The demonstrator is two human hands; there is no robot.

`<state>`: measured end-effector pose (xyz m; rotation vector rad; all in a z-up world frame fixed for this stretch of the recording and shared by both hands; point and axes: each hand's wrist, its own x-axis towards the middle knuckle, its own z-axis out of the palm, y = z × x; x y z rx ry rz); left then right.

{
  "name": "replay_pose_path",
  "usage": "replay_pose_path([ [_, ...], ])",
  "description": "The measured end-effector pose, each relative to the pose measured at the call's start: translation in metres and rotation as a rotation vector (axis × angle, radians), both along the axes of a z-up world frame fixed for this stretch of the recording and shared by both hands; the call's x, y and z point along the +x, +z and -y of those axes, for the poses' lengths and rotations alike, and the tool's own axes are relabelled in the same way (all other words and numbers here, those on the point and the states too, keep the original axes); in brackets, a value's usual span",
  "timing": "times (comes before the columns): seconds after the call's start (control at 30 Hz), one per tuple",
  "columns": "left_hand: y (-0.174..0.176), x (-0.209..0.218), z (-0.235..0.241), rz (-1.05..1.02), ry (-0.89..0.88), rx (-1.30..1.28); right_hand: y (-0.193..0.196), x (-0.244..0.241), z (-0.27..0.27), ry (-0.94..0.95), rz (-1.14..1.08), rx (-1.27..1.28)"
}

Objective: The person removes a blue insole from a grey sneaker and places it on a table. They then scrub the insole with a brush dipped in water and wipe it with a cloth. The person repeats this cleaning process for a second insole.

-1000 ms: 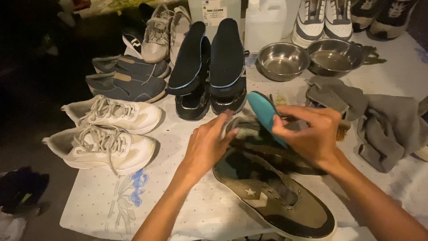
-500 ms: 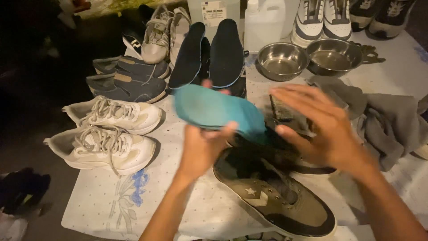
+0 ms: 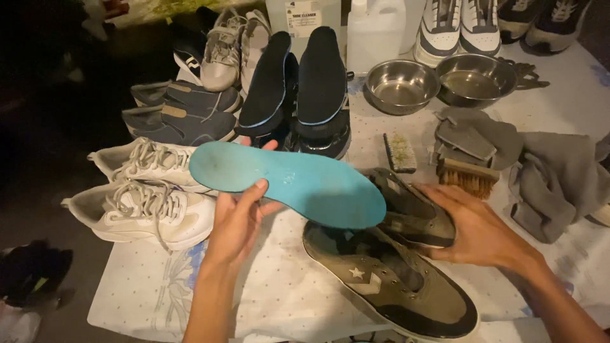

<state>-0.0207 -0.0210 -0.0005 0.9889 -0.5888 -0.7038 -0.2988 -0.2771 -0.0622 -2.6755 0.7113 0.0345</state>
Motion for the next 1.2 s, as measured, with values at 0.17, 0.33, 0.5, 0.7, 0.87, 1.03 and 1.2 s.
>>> replay_pose_path([
  [0.17,-0.009,0.003,-0.011,-0.041,-0.056,-0.021,-0.002,-0.022,0.015,0.083,0.367,0.009],
  [0.33,0.009,-0.003,-0.019,-0.251,0.185,0.159,0.033,-0.062,0.039,-0.364,0.316,-0.198],
  [0.5,-0.006,0.018,-0.039,-0.102,0.197,0.534,0.094,-0.061,0.06,-0.772,0.504,-0.047],
  [0.7,-0.046,0.044,-0.045,0.521,0.081,0.848,0.029,-0.076,0.249,-0.94,0.786,-0.279],
  [0.87,-0.061,0.042,-0.031,0.797,0.081,1.046,-0.051,-0.076,0.416,-1.207,0.702,-0.209],
  [1.03,-0.09,0.045,-0.025,0.948,0.061,0.984,-0.089,-0.059,0.437,-1.494,0.28,-0.345],
  [1.2,-0.083,0.03,-0.029,1.262,0.239,0.898,-0.104,-0.04,0.413,-1.406,0.081,-0.423],
])
